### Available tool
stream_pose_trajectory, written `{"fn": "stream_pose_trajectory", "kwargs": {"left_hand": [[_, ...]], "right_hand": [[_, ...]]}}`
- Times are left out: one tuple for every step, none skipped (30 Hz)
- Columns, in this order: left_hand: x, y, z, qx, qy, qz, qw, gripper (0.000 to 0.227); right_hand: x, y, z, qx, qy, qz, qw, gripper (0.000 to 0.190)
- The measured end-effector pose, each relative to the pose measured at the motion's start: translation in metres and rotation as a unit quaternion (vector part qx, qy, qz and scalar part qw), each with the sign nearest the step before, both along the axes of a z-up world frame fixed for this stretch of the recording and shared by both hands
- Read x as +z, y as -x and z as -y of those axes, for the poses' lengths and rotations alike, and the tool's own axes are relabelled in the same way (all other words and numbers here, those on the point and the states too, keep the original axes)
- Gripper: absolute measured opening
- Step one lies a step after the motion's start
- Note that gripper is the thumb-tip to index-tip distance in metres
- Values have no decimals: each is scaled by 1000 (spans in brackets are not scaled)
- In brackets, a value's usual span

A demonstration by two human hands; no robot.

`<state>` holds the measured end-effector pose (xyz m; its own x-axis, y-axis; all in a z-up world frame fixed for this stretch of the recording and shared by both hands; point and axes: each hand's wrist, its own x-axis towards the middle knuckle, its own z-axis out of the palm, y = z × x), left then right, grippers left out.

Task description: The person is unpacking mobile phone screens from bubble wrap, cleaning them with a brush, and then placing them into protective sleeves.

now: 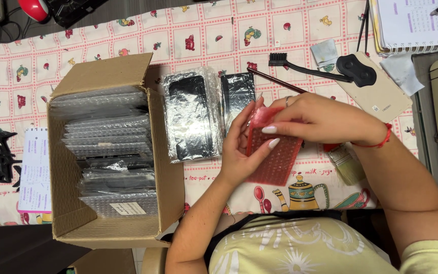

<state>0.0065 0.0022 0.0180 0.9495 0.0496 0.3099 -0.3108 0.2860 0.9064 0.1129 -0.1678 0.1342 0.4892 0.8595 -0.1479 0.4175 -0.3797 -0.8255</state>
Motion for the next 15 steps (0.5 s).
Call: {"fn": "stream_pose_trajectory", "kwargs": {"left_hand": [[4,1,-1,0,0,0,1000,78],[7,2,-1,-18,25,-56,998,79],[11,3,-2,-35,50,-112,992,81],[9,2,-3,-34,50,-111,992,81],[7,0,-5,-28,-25,-166,985,64],[4,-1,-6,-23,-99,-219,970,49],[4,-1,-5,-23,-100,-219,970,49],[5,-2,-5,-61,-95,-224,968,46],[5,-3,-5,-98,-91,-229,964,44],[4,-3,-5,-99,-91,-229,964,44],[3,-3,-4,-109,-81,-235,962,43],[1,-3,-4,-120,-71,-241,960,42],[4,-3,-5,-121,-71,-241,960,42],[7,-3,-5,-121,-82,-244,959,41],[10,-4,-6,-120,-92,-248,957,39]], "right_hand": [[-2,-1,4,0,0,0,1000,35],[-3,-3,8,-1,-17,0,1000,33],[-5,-4,11,-2,-33,1,999,36],[-1,-5,15,-1,-33,2,999,36],[3,-5,18,-36,-37,12,999,30],[7,-6,22,-71,-40,23,996,50],[11,-5,24,-72,-40,23,996,50],[15,-5,26,-102,-42,11,994,44],[19,-5,28,-132,-43,-2,990,42],[22,-4,30,-133,-43,-2,990,42],[24,-4,33,-171,-24,0,985,44],[26,-3,35,-209,-4,2,978,46],[25,-4,38,-210,-4,2,978,46],[24,-5,41,-224,-1,-14,974,49],[23,-7,43,-238,3,-29,971,53]]}}
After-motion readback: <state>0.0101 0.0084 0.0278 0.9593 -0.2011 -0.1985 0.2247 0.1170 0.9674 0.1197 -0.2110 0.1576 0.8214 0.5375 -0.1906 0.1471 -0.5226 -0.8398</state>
